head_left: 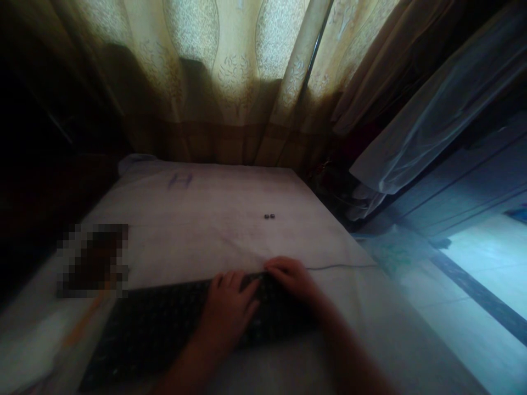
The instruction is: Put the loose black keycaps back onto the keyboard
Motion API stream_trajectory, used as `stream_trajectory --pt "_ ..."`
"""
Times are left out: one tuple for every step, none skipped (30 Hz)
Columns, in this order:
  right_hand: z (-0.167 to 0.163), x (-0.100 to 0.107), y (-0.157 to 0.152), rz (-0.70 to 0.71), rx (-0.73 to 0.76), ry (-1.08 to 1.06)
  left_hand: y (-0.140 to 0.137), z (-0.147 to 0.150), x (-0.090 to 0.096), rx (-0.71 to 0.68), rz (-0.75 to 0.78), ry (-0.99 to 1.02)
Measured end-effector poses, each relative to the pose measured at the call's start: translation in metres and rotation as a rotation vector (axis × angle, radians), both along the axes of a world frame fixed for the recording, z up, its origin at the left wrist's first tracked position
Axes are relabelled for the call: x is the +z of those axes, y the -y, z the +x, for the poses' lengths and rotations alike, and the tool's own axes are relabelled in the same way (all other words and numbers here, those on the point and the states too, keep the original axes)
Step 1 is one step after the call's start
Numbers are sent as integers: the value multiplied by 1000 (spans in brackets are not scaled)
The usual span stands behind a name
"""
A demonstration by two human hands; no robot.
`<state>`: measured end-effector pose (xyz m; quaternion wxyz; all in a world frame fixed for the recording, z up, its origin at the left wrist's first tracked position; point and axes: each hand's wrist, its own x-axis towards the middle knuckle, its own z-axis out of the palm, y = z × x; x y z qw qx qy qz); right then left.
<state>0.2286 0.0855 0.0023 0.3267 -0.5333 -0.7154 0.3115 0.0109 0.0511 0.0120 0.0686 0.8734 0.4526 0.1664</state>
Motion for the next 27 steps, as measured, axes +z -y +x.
stream_trajectory --pt "0 0 0 -2 -4 -13 0 0 1 -2 -4 -2" --pt "0 0 0 -5 -12 -31 0 0 2 -2 -8 -4" --pt "0 0 0 -7 -21 -50 0 0 3 -1 -12 -9" --pt "1 0 0 -10 -32 -70 1 0 3 1 -17 -13" --pt "1 0 1 -13 -42 -88 1 0 4 2 -19 -17" --pt "1 0 1 -15 -50 -100 0 1 5 1 -18 -21" --pt "1 0 1 -19 -52 -106 0 1 5 -3 -13 -26" --pt "2 0 0 -24 -50 -105 0 1 5 -7 -6 -30" --pt "2 0 0 -29 -46 -101 0 1 4 -10 1 -33" --pt "3 0 -1 -37 -42 -94 0 1 4 -10 5 -34" --pt "3 0 -1 -46 -39 -89 0 1 3 -9 5 -34" --pt "3 0 -2 -55 -37 -85 0 1 2 -7 1 -33" --pt "3 0 -2 -63 -37 -85 0 1 2 -7 -3 -31" --pt "3 0 -2 -66 -38 -89 0 0 2 -9 -8 -30" --pt "3 1 -2 -67 -39 -95 0 0 2 -11 -12 -32" --pt "3 2 -2 -68 -37 -102 0 0 2 -12 -14 -36" --pt "3 3 -2 -71 -34 -107 0 -1 2 -13 -13 -40" --pt "2 4 -2 -78 -31 -112 0 -1 2 -12 -10 -42" --pt "2 5 -2 -90 -28 -115 0 -1 2 -12 -6 -44" --pt "2 6 -2 -107 -27 -117 0 -1 2 -11 -4 -44" --pt "2 8 -3 -126 -25 -116 0 -1 1 -10 -1 -42" --pt "3 9 -4 -145 -23 -109 -1 -1 0 -8 -1 -40" --pt "3 10 -6 -159 -20 -94 -1 -1 -2 -6 -4 -35" --pt "4 10 -9 -168 -16 -68 -2 -2 -4 -2 -8 -28" --pt "5 11 -12 -167 -13 -25 -4 -4 -7 3 -10 -18" --pt "7 11 -17 -149 -17 45 -5 -5 -9 8 -11 -7" --pt "8 12 -22 -119 -31 134 -6 -7 -12 14 -13 6"
